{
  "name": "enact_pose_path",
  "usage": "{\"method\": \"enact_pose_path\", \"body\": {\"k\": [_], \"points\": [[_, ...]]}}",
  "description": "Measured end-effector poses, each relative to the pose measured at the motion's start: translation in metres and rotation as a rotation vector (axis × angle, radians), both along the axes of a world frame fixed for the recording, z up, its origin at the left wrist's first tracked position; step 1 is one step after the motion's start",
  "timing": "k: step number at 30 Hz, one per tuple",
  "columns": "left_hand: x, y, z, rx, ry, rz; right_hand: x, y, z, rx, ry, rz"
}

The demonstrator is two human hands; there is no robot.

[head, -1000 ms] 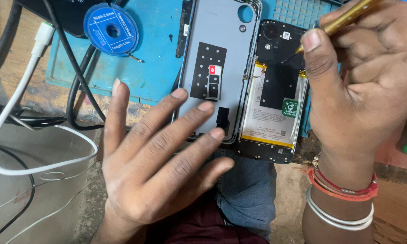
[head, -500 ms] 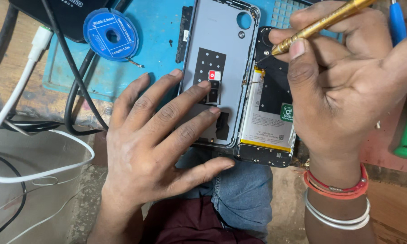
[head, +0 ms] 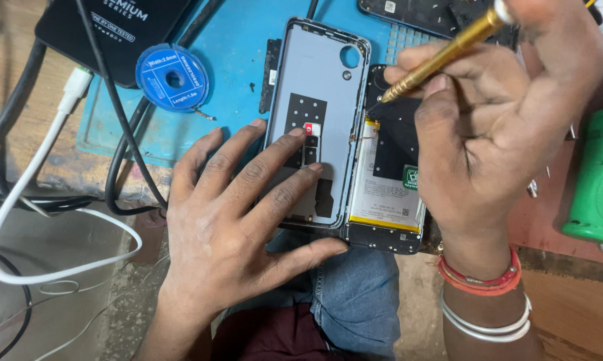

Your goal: The person uses a heat gun on the back of a blue smartphone, then uses a metal pry tool to separate the back cover from the frame. They open the phone to reveal the internal components and use a small screwdriver to remove screws from the interior.

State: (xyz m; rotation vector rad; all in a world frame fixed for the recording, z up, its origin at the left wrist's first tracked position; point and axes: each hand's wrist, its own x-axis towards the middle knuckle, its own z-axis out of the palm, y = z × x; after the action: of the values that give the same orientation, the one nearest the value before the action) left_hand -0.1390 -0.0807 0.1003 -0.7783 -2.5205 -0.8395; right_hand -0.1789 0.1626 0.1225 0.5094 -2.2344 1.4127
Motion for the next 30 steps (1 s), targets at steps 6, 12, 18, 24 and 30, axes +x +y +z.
{"method": "enact_pose_path", "body": {"k": [6, 12, 18, 24, 30], "points": [[0.000, 0.001, -0.001, 0.000, 0.020, 0.005, -0.002, 0.002, -0.001, 0.029, 0.032, 0.019], [0.000, 0.001, -0.001, 0.000, 0.015, 0.010, -0.004, 0.002, -0.002, 0.056, 0.056, 0.035], [0.000, 0.002, 0.000, -0.001, 0.015, 0.012, -0.003, 0.006, -0.005, 0.077, 0.074, 0.051], [-0.001, 0.003, 0.000, -0.019, 0.021, 0.017, -0.005, 0.011, -0.007, 0.113, 0.103, 0.082], [0.000, 0.006, 0.004, -0.025, 0.027, 0.023, -0.009, 0.006, -0.005, 0.131, 0.127, 0.103]]}}
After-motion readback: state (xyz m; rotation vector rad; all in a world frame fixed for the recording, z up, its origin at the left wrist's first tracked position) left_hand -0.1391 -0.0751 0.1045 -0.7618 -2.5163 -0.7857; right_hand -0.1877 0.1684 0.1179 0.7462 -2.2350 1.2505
